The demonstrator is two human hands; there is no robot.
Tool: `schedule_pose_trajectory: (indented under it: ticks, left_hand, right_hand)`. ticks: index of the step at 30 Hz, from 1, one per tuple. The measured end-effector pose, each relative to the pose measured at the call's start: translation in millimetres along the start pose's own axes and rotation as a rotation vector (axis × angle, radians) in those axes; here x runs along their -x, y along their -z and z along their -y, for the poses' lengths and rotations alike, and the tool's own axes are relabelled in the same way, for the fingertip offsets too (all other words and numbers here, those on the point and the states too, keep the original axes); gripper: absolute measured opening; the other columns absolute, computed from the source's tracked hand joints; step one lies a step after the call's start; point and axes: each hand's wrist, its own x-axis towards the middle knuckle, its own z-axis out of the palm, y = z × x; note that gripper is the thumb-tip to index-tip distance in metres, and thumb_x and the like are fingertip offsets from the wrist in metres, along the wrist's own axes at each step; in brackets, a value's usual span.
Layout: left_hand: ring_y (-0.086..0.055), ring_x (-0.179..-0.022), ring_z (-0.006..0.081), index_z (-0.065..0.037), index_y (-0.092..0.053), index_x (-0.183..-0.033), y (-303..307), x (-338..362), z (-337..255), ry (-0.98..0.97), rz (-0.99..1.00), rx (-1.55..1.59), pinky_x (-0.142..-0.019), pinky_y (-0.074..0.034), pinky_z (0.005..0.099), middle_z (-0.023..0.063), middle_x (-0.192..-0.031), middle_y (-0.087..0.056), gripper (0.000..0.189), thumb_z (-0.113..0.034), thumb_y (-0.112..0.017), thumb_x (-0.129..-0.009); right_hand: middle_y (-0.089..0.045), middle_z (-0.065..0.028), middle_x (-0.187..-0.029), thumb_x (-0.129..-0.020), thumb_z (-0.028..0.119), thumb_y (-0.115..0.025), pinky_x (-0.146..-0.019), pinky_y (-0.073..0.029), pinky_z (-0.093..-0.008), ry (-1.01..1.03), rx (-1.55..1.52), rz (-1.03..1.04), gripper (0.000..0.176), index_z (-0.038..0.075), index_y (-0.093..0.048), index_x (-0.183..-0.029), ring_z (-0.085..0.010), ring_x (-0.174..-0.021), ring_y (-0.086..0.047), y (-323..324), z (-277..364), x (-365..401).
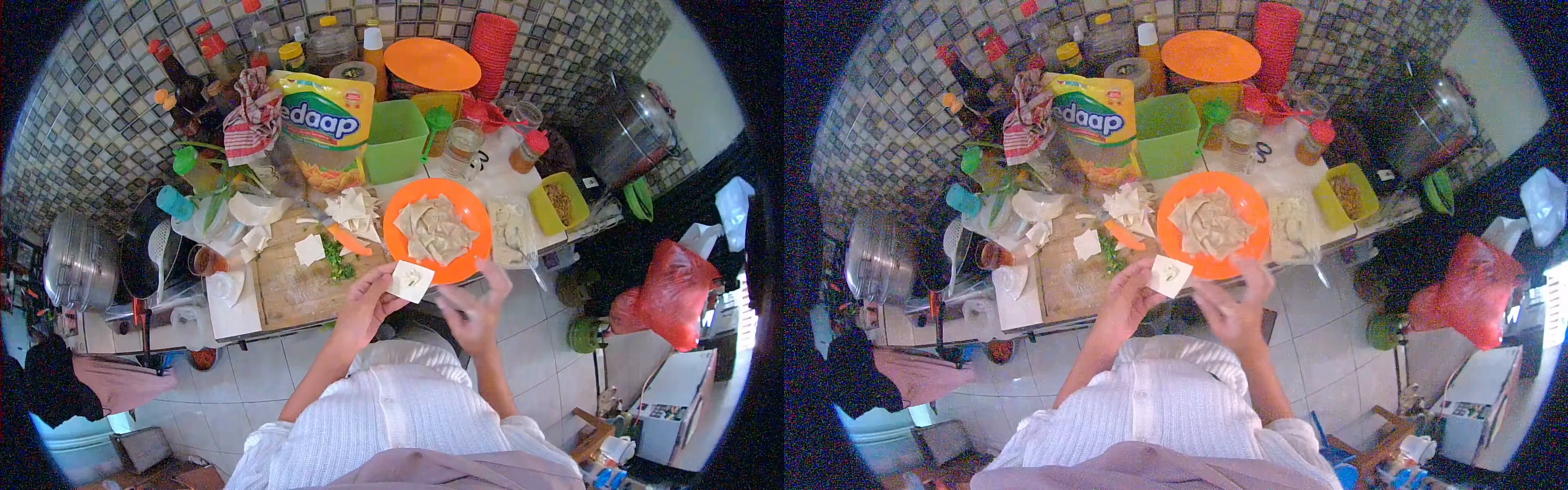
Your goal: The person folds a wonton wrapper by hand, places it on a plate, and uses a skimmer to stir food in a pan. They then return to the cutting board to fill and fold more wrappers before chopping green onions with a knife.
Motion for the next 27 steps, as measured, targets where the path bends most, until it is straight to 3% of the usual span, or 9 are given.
schedule_pose_trajectory:
  ticks: [3, 8, 13, 18, 27]
  left_hand:
    - [-0.057, -0.094, 0.0193, 0.003, -0.044, -0.114, -1, 3, -1, 0.005, -0.003, -0.070, -0.082, -0.048, 0.0301, 0.0122, -0.105, -0.055, 0.031, -0.015, -0.040, -0.090]
    - [-0.054, -0.098, 0.0181, 0.004, -0.043, -0.116, -15, 14, -10, -0.059, 0.024, -0.122, -0.086, -0.045, 0.0306, 0.0118, -0.107, -0.054, 0.032, -0.015, -0.039, -0.090]
    - [-0.053, -0.098, 0.0161, 0.004, -0.043, -0.115, -20, 18, -10, -0.112, 0.047, -0.168, -0.086, -0.044, 0.0289, 0.0113, -0.108, -0.053, 0.032, -0.010, -0.046, -0.087]
    - [-0.054, -0.095, 0.0141, 0.005, -0.046, -0.112, -18, 14, -3, -0.214, 0.042, -0.344, -0.082, -0.045, 0.0249, 0.0115, -0.107, -0.054, 0.035, -0.001, -0.057, -0.079]
    - [-0.054, -0.096, 0.0188, 0.008, -0.043, -0.112, -21, 12, -3, -0.155, -0.003, -0.290, -0.086, -0.045, 0.0295, 0.0150, -0.107, -0.053, 0.031, -0.004, -0.050, -0.084]
  right_hand:
    - [-0.045, -0.0100, -0.110, -0.061, 0.015, -0.072, -0.087, -0.032, -0.0410, 0.132, -0.138, -0.070, 0.019, 0.019, -0.065, -0.078, -0.0289, -0.104, -0.041, -17, 3, 0]
    - [-0.044, -0.0097, -0.110, -0.059, 0.008, -0.072, -0.084, -0.034, -0.0385, 0.082, -0.158, -0.040, 0.017, 0.014, -0.065, -0.074, -0.0291, -0.103, -0.040, -22, 12, -10]
    - [-0.046, -0.0104, -0.110, -0.064, 0.014, -0.070, -0.085, -0.032, -0.0390, -0.119, -0.321, -0.061, 0.011, 0.013, -0.065, -0.074, -0.0285, -0.101, -0.043, -32, 14, -13]
    - [-0.047, -0.0112, -0.109, -0.066, 0.014, -0.069, -0.082, -0.035, -0.0367, -0.184, -0.421, -0.076, 0.011, 0.010, -0.065, -0.075, -0.0276, -0.102, -0.042, -40, 12, -15]
    - [-0.047, -0.0137, -0.103, -0.066, 0.012, -0.067, -0.086, -0.035, -0.0357, -0.285, -0.544, 0.003, 0.020, 0.005, -0.058, -0.082, -0.0284, -0.102, -0.044, -50, 0, -13]
